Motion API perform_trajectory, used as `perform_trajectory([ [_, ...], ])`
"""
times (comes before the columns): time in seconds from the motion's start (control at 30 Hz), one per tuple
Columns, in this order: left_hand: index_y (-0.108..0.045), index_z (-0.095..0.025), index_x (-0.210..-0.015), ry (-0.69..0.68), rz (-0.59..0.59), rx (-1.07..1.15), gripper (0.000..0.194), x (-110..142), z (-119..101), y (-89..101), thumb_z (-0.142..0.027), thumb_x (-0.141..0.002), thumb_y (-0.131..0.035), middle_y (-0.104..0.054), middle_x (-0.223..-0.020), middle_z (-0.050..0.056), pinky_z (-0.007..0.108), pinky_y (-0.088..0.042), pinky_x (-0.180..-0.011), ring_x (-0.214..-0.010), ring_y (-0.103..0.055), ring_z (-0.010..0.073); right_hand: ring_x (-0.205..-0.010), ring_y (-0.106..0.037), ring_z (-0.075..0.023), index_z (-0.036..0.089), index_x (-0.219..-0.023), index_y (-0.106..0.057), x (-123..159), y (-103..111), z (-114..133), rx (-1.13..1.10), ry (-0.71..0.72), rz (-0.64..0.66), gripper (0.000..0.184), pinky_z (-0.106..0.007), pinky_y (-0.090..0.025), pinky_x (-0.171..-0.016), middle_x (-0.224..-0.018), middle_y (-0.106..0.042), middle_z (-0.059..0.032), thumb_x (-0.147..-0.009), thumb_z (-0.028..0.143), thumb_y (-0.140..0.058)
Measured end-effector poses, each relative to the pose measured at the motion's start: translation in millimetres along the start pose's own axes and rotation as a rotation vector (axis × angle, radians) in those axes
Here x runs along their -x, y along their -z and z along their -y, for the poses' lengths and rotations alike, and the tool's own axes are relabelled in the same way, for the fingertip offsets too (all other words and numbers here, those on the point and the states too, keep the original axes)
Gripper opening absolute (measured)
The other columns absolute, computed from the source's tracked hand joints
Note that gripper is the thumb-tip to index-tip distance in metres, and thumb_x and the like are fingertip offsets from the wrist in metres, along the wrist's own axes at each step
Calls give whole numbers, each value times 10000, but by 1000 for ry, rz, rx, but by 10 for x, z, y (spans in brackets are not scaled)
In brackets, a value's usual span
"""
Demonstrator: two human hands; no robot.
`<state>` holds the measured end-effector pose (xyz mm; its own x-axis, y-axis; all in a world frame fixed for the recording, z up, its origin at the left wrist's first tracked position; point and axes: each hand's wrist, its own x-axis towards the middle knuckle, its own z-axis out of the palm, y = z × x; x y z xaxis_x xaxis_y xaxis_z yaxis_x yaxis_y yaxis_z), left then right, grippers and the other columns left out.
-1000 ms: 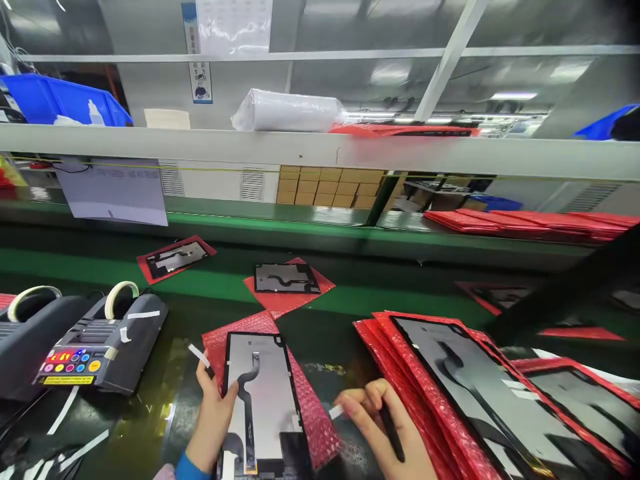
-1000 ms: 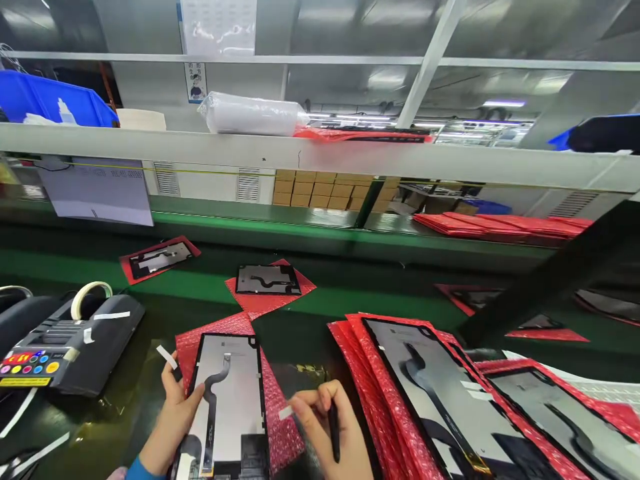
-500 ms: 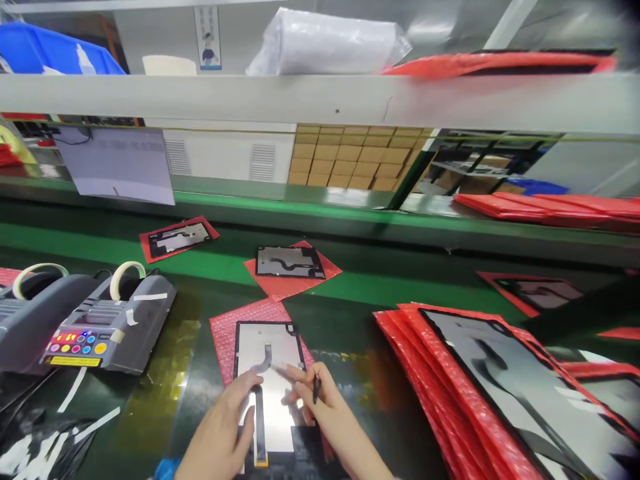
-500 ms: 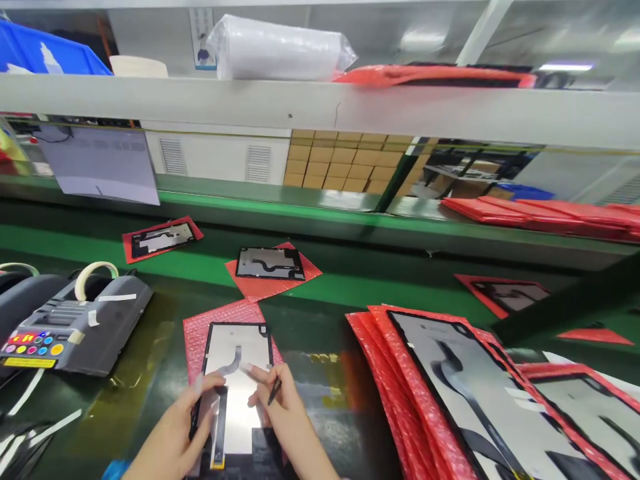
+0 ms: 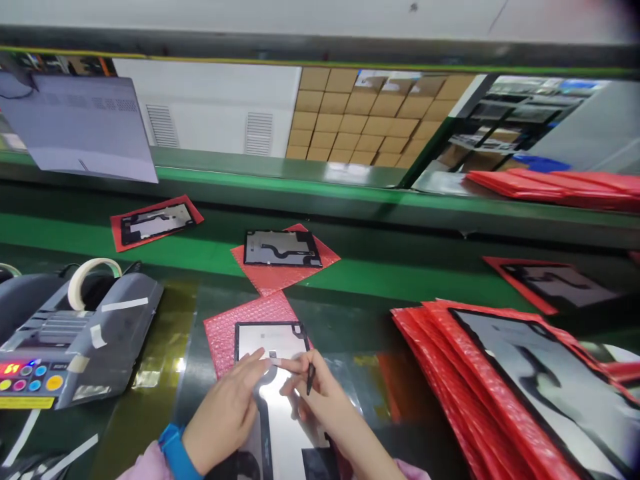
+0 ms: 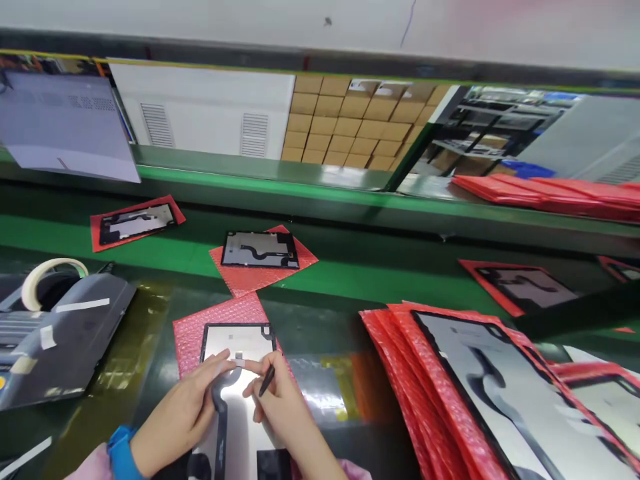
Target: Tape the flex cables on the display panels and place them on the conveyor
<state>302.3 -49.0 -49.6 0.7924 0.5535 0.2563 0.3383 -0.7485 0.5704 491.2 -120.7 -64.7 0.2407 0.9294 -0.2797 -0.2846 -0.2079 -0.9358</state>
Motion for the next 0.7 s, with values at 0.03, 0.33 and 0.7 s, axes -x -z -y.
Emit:
perform_trajectory([
  [0.03, -357, -241, -1475, -16, -9, -1, 721, -6, 1, -13, 41, -811, -368, -529, -1474, 122, 441, -464, -1102, -1372, -479, 217, -415, -528, -83, 273, -797, -311, 2, 7, -4, 3, 4, -3, 470, -180, -395, -365, -788, -732, 13, -769, 475, -735],
  [0.33, -307, -245, -1504, -136, -45, -145, 826, -42, -37, -56, 88, -750, -358, -616, -1382, 111, 432, -497, -1061, -1320, -542, 238, -645, -663, -150, 267, -814, -351, 51, 115, 248, 92, 8, -116, 482, -221, -487, -427, -1118, -720, -92, -742, 503, -765],
  [0.7, -564, -322, -1352, 137, 144, 389, 796, 58, -440, -174, 48, -651, -492, -635, -1323, 75, 475, -494, -1036, -1238, -557, 296, -792, -610, -174, 273, -825, -360, 436, 174, 524, 192, 263, 35, 382, -297, -490, -697, -1098, -714, -71, -858, 370, -728],
])
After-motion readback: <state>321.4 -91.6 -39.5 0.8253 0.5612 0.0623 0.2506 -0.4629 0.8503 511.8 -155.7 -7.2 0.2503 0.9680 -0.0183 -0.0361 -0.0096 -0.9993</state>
